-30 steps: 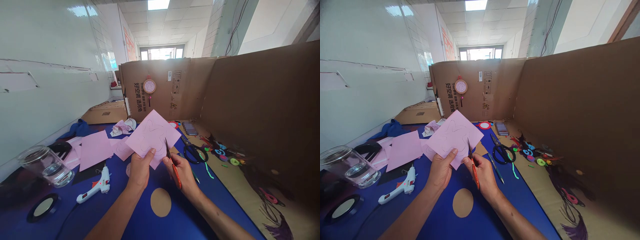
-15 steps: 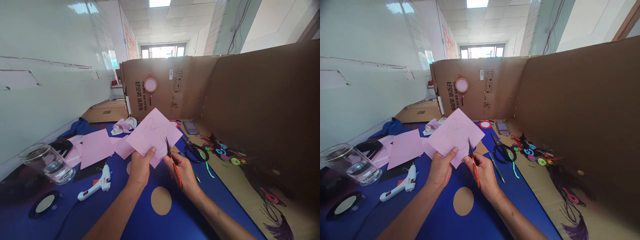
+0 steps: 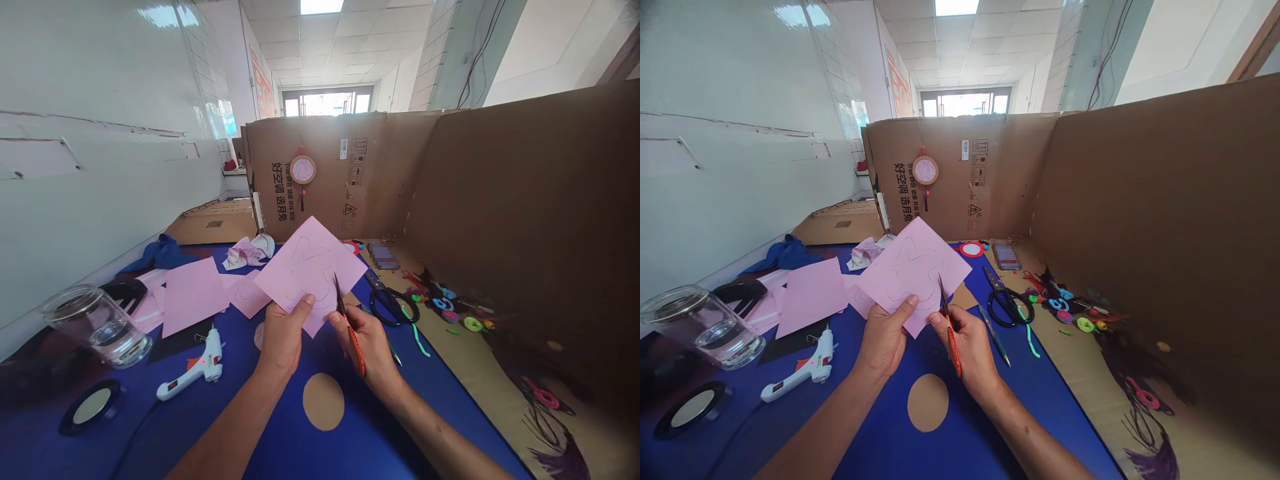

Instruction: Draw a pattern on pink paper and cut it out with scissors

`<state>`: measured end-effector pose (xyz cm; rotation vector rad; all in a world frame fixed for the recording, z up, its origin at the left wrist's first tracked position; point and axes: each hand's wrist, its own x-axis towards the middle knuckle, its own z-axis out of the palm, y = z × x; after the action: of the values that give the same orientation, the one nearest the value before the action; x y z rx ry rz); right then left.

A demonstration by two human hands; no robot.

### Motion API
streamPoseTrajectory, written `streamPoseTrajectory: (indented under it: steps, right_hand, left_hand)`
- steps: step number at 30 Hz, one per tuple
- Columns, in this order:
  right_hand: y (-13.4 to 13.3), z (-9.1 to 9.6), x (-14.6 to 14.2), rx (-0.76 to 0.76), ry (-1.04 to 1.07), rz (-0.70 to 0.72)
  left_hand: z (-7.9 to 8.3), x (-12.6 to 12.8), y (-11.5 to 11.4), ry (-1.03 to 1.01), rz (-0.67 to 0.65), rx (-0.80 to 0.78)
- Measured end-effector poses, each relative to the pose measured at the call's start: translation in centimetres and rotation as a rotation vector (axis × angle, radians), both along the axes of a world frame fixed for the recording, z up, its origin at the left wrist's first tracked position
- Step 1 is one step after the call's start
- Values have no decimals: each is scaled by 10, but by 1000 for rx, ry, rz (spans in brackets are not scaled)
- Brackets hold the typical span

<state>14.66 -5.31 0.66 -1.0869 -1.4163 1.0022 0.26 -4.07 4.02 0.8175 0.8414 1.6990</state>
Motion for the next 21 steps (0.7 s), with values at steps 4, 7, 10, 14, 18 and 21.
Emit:
streamPoseTrajectory:
  steps: [4, 7, 10, 14, 18, 21]
  right_hand:
    - [0, 1, 0, 9, -8, -7]
    - [0, 2, 0, 9, -15, -4]
    - [0, 2, 1, 1, -13, 8]
    - [0, 2, 1, 17, -22, -2]
    - [0, 2, 1, 27, -14, 1]
    - [0, 1, 1, 24, -9, 7]
  left_hand:
    - [1, 0, -1, 9, 1, -2]
    - [1, 0, -1, 14, -6, 2]
    - [1, -1, 0, 3, -9, 13]
    - [0, -2, 0, 1, -9, 7]
    - [0, -2, 0, 1, -9, 11]
    - [1, -1, 0, 0, -6, 9]
